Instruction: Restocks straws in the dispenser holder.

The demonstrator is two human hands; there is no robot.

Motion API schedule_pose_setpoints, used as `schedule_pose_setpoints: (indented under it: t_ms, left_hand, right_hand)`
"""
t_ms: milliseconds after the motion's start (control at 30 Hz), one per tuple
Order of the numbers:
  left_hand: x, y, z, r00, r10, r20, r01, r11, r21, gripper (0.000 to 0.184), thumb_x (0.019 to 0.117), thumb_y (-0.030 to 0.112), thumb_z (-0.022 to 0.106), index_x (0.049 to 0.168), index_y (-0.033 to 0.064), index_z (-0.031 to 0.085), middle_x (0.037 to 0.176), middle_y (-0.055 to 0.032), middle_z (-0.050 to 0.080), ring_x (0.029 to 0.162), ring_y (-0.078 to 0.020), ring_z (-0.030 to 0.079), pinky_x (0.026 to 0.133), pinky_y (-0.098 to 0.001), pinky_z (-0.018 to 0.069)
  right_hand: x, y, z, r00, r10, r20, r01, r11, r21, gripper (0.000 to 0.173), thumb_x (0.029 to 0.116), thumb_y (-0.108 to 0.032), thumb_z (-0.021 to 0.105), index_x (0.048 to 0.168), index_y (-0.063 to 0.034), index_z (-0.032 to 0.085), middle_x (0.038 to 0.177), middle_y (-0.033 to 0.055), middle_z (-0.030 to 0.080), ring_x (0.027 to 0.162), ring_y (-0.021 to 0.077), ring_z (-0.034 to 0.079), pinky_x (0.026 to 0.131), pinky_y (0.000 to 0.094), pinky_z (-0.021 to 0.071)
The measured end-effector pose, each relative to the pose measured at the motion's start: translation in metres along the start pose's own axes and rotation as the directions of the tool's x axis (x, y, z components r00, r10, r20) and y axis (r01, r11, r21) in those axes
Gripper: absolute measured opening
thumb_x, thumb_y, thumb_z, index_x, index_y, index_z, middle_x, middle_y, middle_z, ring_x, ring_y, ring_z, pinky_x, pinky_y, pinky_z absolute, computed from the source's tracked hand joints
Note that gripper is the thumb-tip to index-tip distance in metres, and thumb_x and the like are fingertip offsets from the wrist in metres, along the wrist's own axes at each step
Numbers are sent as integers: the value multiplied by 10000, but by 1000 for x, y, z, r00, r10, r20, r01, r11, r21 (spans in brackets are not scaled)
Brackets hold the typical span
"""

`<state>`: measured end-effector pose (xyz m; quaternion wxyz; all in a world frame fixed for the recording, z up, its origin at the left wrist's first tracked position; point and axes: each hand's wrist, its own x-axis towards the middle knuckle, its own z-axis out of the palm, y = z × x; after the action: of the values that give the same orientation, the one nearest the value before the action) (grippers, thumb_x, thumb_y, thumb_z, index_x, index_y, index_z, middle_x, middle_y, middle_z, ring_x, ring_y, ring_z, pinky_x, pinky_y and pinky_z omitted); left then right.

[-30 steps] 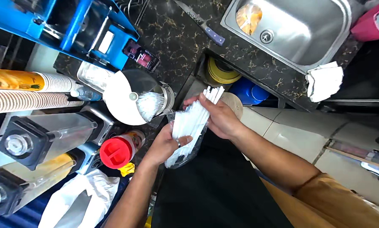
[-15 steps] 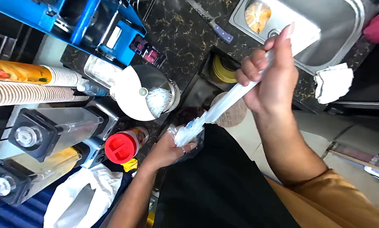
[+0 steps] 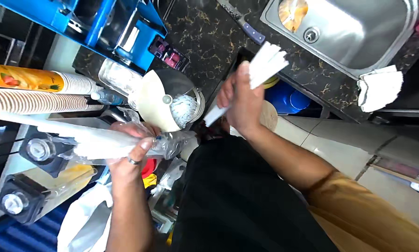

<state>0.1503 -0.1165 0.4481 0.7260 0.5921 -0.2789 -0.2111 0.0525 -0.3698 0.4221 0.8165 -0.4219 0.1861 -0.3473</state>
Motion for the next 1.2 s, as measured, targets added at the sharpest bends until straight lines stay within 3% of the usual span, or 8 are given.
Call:
schedule_pose_setpoints:
  t_ms: [100,300,400,567,767,900,1033,1200]
  left_hand:
    - [17,-1,-5,995,66,80,-73,993,88,240,872,251,796,1054,232,640,966,46,714,1019,-195,686,1086,-495,483]
    - [24,-3,-9,987,-37,155,19,993,114,276,861,242,804,1073,230,627,992,66,703,1036,-180,687,1067,-477,517]
    - [26,-2,-10,985,-41,166,18,991,136,287,861,268,807,1084,233,631,990,79,707,1015,-154,690,1044,-439,533]
    - [26,-2,-11,986,-60,154,40,991,132,285,852,282,810,1072,241,634,983,91,703,1012,-139,688,1023,-415,544]
    - [25,-2,-10,987,-62,147,44,991,125,314,845,299,818,1100,238,644,1037,87,701,1062,-139,679,995,-377,563]
    - [25,-4,-9,990,-42,137,27,993,111,302,848,272,812,1093,231,640,1021,86,701,1039,-137,684,993,-385,565]
    - [25,-4,-9,993,-39,114,26,994,107,296,838,253,816,1070,215,637,995,60,703,1017,-169,691,995,-424,563]
    - [21,-6,-4,997,-29,72,21,993,117,306,835,259,824,1074,231,634,994,75,702,1006,-151,692,981,-407,570]
  right_hand:
    - [10,40,26,987,-157,-26,158,987,27,325,1091,-278,448,815,-116,503,551,-9,468,461,130,502,467,321,489]
    - [-14,98,21,914,-391,106,401,910,-103,242,1044,-367,573,942,-148,576,705,-24,565,624,87,570,582,283,522]
    - [-22,107,14,820,-491,294,562,789,-248,230,1046,-337,568,959,-124,565,861,25,602,865,115,619,811,289,533]
    - [-33,107,15,857,-390,337,512,571,-642,347,1012,-501,534,927,-177,624,1081,56,518,1122,191,476,1026,376,365]
    - [-33,67,10,835,-376,402,550,523,-651,784,766,-533,830,1362,-146,498,1271,120,460,1221,233,470,1017,378,436]
    - [-32,41,7,658,-378,652,753,368,-546,656,985,-516,588,1516,-187,392,1619,122,324,1530,298,257,1241,517,248]
    - [-25,26,-1,509,-153,847,844,280,-457,449,1072,-348,450,1331,-41,651,1463,160,572,1439,308,457,1230,488,327]
    - [-30,22,-7,495,-19,869,849,223,-479,488,1076,-372,443,1431,-63,572,1511,125,534,1484,289,390,1260,480,252]
